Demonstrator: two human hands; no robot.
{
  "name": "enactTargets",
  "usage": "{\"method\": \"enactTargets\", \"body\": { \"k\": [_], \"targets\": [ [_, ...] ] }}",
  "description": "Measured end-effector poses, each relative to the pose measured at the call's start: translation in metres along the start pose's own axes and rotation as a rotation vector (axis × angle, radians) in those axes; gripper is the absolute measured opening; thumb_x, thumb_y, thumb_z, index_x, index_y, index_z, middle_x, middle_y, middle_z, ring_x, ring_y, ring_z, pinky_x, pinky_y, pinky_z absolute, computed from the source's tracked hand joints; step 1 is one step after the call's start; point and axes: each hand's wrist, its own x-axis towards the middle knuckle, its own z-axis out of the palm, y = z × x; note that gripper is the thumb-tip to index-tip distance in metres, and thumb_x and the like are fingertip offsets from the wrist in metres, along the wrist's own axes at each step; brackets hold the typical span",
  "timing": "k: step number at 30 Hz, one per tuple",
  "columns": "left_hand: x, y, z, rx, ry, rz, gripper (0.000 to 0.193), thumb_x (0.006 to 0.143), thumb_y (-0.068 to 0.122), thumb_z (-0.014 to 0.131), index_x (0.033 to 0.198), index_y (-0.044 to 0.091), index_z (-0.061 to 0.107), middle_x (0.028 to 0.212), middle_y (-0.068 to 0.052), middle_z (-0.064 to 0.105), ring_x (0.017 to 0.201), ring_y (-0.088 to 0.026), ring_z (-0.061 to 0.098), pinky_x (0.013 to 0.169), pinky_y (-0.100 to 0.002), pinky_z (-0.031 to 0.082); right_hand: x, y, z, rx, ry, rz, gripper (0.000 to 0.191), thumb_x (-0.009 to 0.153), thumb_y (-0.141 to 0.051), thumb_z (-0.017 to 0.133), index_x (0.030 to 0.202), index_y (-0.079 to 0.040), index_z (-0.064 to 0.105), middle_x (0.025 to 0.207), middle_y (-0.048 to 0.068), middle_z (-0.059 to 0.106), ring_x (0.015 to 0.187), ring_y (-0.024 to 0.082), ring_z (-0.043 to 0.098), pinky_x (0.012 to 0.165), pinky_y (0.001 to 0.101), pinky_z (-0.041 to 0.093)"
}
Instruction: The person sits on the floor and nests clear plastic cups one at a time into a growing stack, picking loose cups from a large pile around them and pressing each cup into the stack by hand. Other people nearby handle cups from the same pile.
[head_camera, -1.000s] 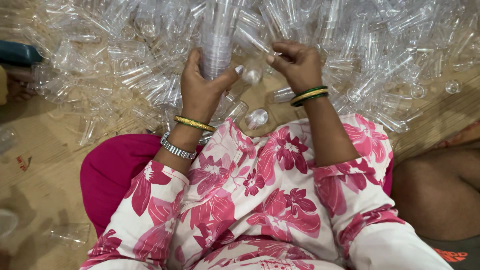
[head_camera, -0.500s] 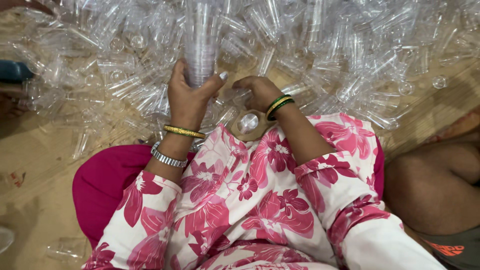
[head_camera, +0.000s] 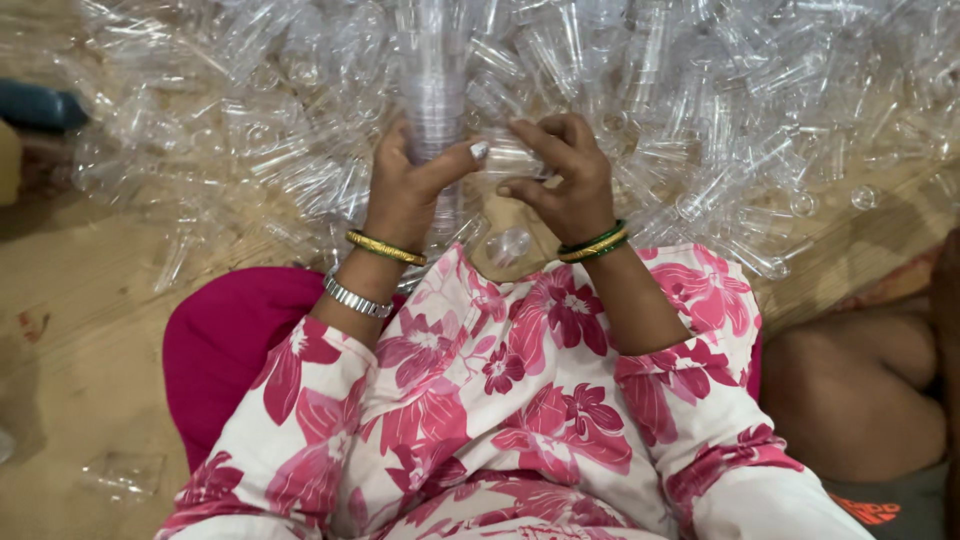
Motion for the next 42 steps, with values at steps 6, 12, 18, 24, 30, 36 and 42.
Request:
{"method": "enactTargets", "body": {
  "k": [6,12,18,24,30,36,42],
  "targets": [
    [-0.004,0.005,0.001,-0.200,-0.107,-0.143,0.037,0.089,0.005,0.070,0.123,-0.004,0.058,0.107,-0.015,0.075,0.092,-0.026,0.078,0.072,-0.036,0.066,-0.008,-0.012,-0.004,-0.079,-0.032,-0.085,0.070,0.079,-0.009,0.093,0.143,-0.010,0.064,0.123,0.012,0.064,0.103,0.023,0.068,0.084,0.0335,0.058],
    [0.003,0.002,-0.003,-0.146,-0.083,-0.043,0.033,0.088,0.003,0.074,0.116,-0.005,0.057,0.095,-0.016,0.075,0.082,-0.025,0.078,0.070,-0.035,0.066,-0.010,-0.020,-0.011,0.039,0.015,-0.055,0.063,0.086,-0.010,0.092,0.140,-0.002,0.060,0.129,0.011,0.067,0.115,0.020,0.070,0.093,0.0304,0.062],
    [0.007,-0.008,-0.013,-0.129,0.024,0.010,0.027,0.092,0.010,0.077,0.107,-0.008,0.064,0.085,-0.014,0.075,0.073,-0.022,0.075,0.067,-0.033,0.064,-0.030,-0.034,-0.045,0.017,0.083,0.290,0.047,0.077,-0.010,0.097,0.114,-0.001,0.069,0.090,0.010,0.060,0.071,0.015,0.049,0.063,0.0263,0.043],
    [0.009,-0.006,-0.013,-0.098,0.121,0.034,0.029,0.089,0.012,0.078,0.106,-0.003,0.061,0.083,-0.014,0.074,0.067,-0.020,0.075,0.061,-0.032,0.064,-0.047,-0.032,-0.033,-0.091,-0.148,0.001,0.040,0.073,-0.004,0.090,0.110,-0.005,0.074,0.104,0.009,0.073,0.079,0.019,0.067,0.071,0.0317,0.056],
    [0.009,0.001,-0.012,-0.130,0.143,-0.008,0.030,0.088,0.012,0.076,0.107,-0.004,0.059,0.082,-0.014,0.074,0.065,-0.021,0.075,0.056,-0.032,0.063,-0.049,-0.007,0.013,-0.292,-0.377,0.022,0.048,0.066,-0.009,0.086,0.113,-0.007,0.076,0.112,0.015,0.075,0.100,0.037,0.070,0.089,0.0440,0.055],
    [0.002,0.007,-0.010,-0.134,0.092,-0.001,0.028,0.089,0.010,0.073,0.107,-0.002,0.056,0.082,-0.014,0.073,0.069,-0.021,0.074,0.061,-0.033,0.061,-0.044,-0.001,-0.003,-0.067,-0.034,0.189,0.037,0.095,-0.023,0.077,0.127,-0.008,0.073,0.113,0.012,0.077,0.100,0.022,0.074,0.086,0.0329,0.059],
    [-0.008,0.002,0.003,-0.122,-0.025,0.009,0.027,0.092,0.007,0.072,0.113,-0.003,0.058,0.089,-0.014,0.075,0.076,-0.022,0.076,0.068,-0.033,0.062,-0.037,-0.010,-0.006,0.575,-0.004,0.482,0.042,0.110,-0.027,0.060,0.139,0.002,0.065,0.102,0.008,0.074,0.089,0.013,0.068,0.078,0.0253,0.057]
  ]
}}
